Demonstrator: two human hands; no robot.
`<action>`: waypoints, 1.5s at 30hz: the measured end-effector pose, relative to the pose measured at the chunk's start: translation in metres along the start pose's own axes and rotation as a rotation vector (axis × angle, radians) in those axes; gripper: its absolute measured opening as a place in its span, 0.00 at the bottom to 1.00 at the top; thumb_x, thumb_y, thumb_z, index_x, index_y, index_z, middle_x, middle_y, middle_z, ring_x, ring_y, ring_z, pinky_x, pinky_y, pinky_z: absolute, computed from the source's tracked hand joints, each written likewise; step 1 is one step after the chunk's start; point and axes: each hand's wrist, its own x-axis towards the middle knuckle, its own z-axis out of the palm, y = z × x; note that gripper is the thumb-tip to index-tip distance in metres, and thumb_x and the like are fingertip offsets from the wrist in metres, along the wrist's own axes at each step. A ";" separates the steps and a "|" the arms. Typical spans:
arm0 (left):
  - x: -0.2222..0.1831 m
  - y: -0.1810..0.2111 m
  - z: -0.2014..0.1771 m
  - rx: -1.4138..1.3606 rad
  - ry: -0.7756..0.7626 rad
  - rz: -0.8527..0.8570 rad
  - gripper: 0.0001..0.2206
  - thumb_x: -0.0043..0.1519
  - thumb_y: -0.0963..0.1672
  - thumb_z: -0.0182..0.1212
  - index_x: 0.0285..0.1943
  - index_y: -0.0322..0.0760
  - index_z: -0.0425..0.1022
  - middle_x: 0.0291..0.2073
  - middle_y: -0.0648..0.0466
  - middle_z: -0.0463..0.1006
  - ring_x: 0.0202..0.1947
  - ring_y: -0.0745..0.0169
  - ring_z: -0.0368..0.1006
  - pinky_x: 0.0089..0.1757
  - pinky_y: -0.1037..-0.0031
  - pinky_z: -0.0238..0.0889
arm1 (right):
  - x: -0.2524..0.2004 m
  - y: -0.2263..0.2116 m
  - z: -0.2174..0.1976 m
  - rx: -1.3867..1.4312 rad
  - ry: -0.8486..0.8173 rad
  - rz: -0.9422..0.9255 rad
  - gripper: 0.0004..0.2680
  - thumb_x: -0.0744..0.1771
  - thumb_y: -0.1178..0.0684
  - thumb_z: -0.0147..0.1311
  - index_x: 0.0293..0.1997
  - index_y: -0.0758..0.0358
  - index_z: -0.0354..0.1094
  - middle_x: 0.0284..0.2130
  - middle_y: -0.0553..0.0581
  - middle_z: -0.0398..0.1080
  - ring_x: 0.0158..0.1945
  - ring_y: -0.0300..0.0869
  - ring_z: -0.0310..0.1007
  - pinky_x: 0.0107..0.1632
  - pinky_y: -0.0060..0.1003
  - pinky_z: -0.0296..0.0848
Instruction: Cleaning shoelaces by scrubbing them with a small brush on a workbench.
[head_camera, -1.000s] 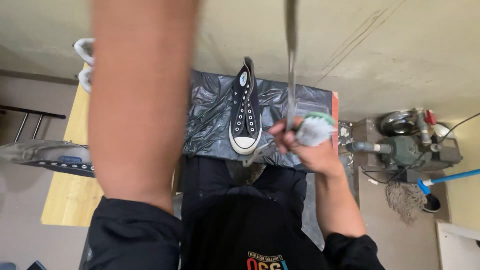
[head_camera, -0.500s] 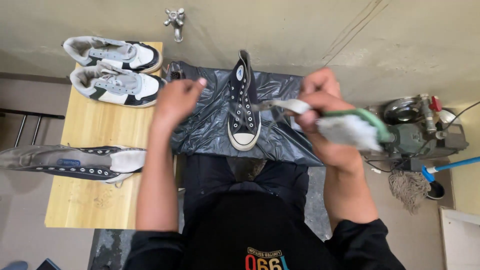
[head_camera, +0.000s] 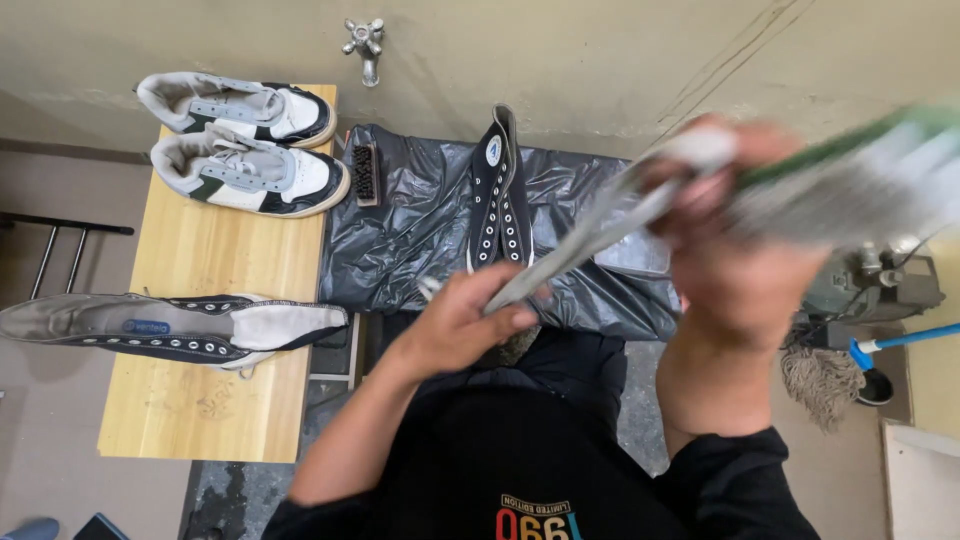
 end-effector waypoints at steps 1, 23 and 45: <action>-0.016 -0.010 0.002 -0.013 0.063 -0.140 0.15 0.69 0.49 0.55 0.56 0.35 0.74 0.25 0.62 0.72 0.22 0.73 0.68 0.25 0.80 0.63 | 0.002 0.005 -0.006 -0.009 0.218 0.056 0.06 0.73 0.51 0.51 0.48 0.60 0.68 0.35 0.53 0.69 0.25 0.32 0.62 0.27 0.27 0.65; -0.089 -0.148 0.032 0.084 0.549 -0.902 0.18 0.72 0.50 0.48 0.46 0.32 0.79 0.26 0.40 0.80 0.22 0.48 0.78 0.31 0.62 0.72 | -0.048 0.125 0.027 -0.626 -0.158 0.900 0.24 0.71 0.53 0.42 0.75 0.69 0.36 0.56 0.96 0.58 0.61 0.85 0.58 0.61 0.74 0.59; -0.130 -0.097 0.024 0.156 0.555 -0.965 0.13 0.70 0.46 0.52 0.49 0.39 0.83 0.41 0.41 0.86 0.50 0.41 0.79 0.49 0.55 0.70 | -0.192 0.237 0.036 -1.191 -0.216 0.382 0.18 0.68 0.53 0.47 0.63 0.29 0.70 0.30 0.53 0.63 0.34 0.50 0.70 0.35 0.42 0.72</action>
